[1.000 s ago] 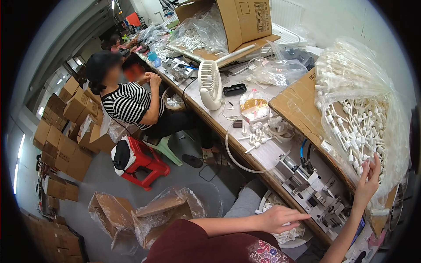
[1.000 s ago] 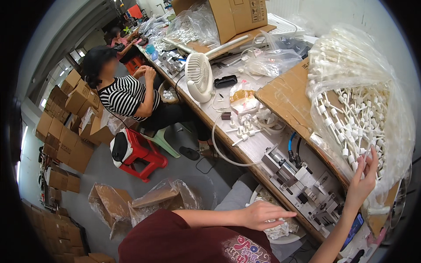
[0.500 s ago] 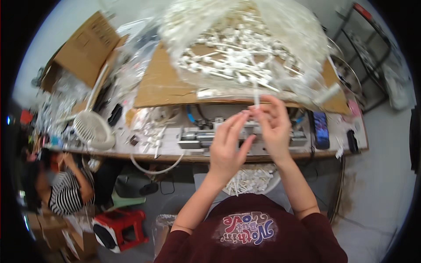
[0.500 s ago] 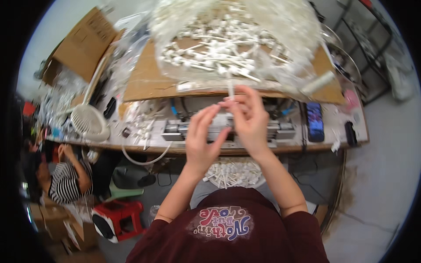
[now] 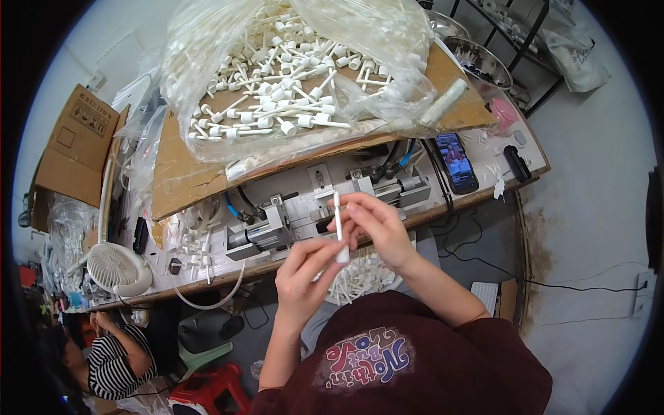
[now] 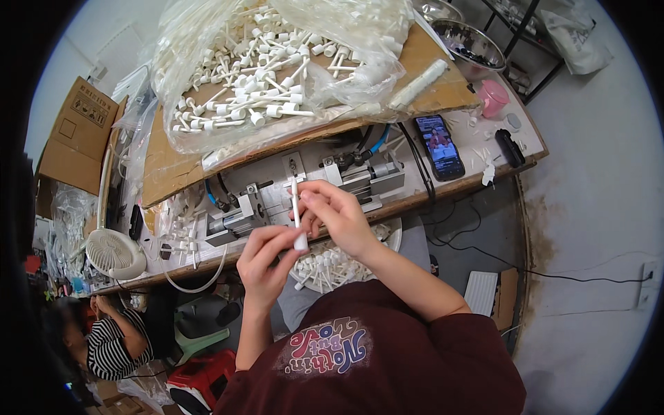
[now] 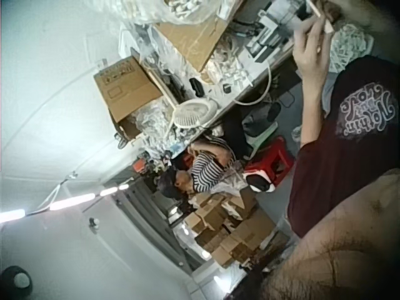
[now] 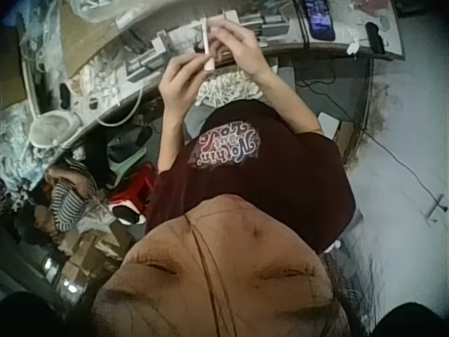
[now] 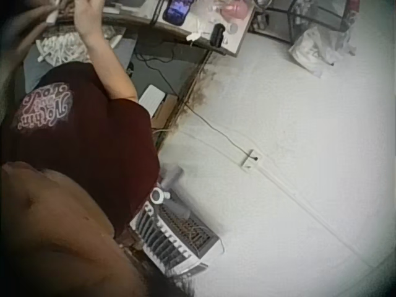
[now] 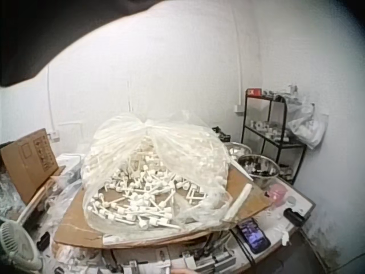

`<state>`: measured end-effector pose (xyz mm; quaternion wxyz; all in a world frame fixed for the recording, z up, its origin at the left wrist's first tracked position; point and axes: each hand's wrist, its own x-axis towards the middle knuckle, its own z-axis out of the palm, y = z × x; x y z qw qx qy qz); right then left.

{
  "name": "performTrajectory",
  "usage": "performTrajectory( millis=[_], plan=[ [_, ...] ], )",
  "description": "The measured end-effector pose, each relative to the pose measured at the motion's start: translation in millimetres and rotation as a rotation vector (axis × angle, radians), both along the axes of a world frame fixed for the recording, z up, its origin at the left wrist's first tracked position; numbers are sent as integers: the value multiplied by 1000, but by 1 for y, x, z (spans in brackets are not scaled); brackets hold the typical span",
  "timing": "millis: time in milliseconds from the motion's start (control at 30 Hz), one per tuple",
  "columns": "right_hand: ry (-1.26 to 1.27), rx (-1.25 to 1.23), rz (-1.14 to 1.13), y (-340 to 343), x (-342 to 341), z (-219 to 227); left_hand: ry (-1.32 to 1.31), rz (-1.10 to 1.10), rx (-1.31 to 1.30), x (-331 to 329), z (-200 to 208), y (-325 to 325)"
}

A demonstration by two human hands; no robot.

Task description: The person is manually assembling small white plastic components by joining multiple pieces together at a workbench.

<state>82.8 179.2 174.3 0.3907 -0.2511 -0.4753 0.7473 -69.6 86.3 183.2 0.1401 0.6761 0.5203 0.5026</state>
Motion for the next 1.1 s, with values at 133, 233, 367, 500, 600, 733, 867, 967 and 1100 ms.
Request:
performTrajectory(
  millis=[133, 233, 367, 500, 600, 733, 867, 967, 1100],
  plan=[
    [55, -105, 91, 7, 5, 6, 27, -64, 31, 7, 2, -10],
    [28, -110, 118, 6, 3, 12, 136, -50, 100, 6, 5, -14],
    [15, -110, 151, 6, 5, 11, 170, -30, 111, 10, 2, -16],
    [-54, -6, 124, 2, 3, 0, 179, -9, 61, 7, -4, -16],
    [-238, 133, -23, 2, -1, 3, 226, 40, 42, -2, -8, -14],
    [-443, 526, -296, 20, -2, 10, 363, 136, 4, -6, -23, -8],
    [-504, 914, -546, 43, -14, 34, 486, 198, -36, -2, -47, 2],
    [-500, 1069, -610, 47, -15, 45, 560, 229, -86, 2, -57, 6],
    [-464, 1030, -724, 46, 3, 35, 586, 225, -110, -3, -53, 15]
  ],
)
